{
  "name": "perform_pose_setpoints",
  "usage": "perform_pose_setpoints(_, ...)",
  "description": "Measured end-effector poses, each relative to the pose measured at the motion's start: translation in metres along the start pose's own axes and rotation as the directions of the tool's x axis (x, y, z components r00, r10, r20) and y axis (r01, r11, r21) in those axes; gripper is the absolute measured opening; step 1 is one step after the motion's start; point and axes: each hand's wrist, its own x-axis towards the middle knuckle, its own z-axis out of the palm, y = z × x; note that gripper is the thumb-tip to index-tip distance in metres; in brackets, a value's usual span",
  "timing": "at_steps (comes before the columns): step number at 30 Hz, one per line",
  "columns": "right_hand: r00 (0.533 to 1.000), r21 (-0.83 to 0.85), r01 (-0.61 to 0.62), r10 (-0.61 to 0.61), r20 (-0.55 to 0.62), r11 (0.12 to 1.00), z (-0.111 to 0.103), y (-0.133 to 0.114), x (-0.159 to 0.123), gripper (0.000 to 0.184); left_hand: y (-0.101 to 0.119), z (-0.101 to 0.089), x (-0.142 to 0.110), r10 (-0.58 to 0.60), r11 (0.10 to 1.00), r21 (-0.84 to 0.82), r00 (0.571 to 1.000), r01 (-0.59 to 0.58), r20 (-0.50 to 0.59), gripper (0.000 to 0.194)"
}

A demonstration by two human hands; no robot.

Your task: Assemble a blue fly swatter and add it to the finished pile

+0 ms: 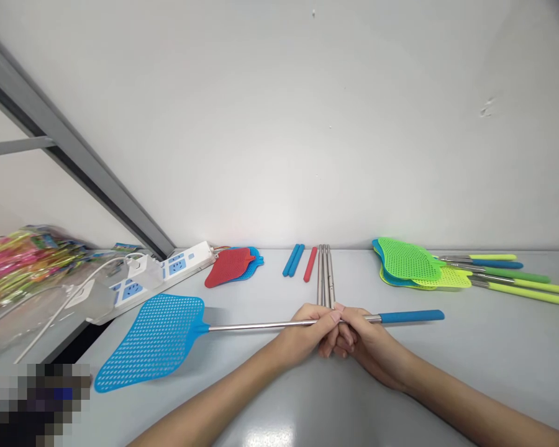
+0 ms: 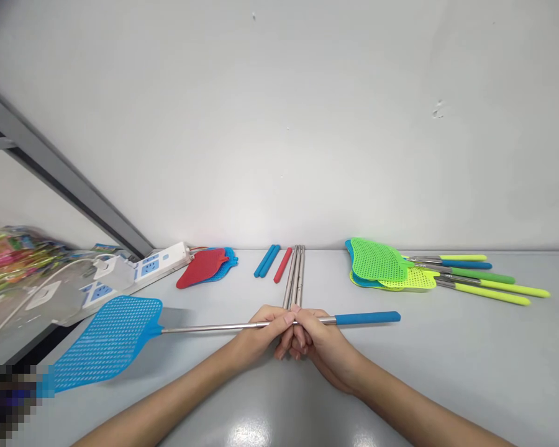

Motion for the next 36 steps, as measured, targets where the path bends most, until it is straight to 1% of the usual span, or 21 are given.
perform_pose_setpoints(9, 1.0, 0.024, -0.021, 0.021, -0.022, 0.999, -0.0004, 0.001, 0.0011, 0.047, -0.0021, -0.001, -0.0005, -0.018, 0.999, 0.039, 1.0, 0.018, 0.005, 0.042)
perform_pose_setpoints(12, 1.0, 0.028, -0.012, 0.013, -0.014, 1.0, -0.001, 0.0022, 0.0019, 0.047, -0.0018, -0.0001, -0.0004, -0.011, 0.999, 0.037, 1.0, 0.011, 0.008, 0.04)
perform_pose_setpoints(17, 1.0, 0.019, -0.015, 0.015, -0.004, 1.0, 0.0005, 0.0, 0.0006, 0.048, -0.0003, 0.0012, -0.0007, -0.011, 0.999, 0.052, 1.0, 0.011, -0.011, 0.042)
perform_pose_setpoints(22, 0.999, 0.023, -0.041, 0.041, -0.015, 0.999, 0.0016, -0.0015, 0.0, 0.045, -0.0022, -0.0006, -0.0004, -0.03, 0.995, 0.099, 1.0, 0.029, 0.004, 0.032)
perform_pose_setpoints(27, 1.0, 0.013, -0.028, 0.028, -0.003, 1.0, 0.0015, -0.0023, 0.0005, 0.045, -0.0013, -0.001, 0.0008, -0.015, 0.999, 0.028, 1.0, 0.015, 0.006, 0.038)
perform_pose_setpoints(33, 0.998, 0.035, -0.054, 0.055, -0.018, 0.998, 0.002, -0.0034, -0.0001, 0.042, 0.0038, -0.0009, 0.0007, -0.052, 0.999, 0.014, 0.998, 0.051, 0.038, 0.04)
perform_pose_setpoints(36, 0.996, 0.053, -0.08, 0.082, -0.035, 0.995, 0.002, -0.0049, 0.0003, 0.039, 0.0029, -0.0012, 0.0003, -0.069, 0.997, -0.013, 0.997, 0.07, 0.02, 0.039)
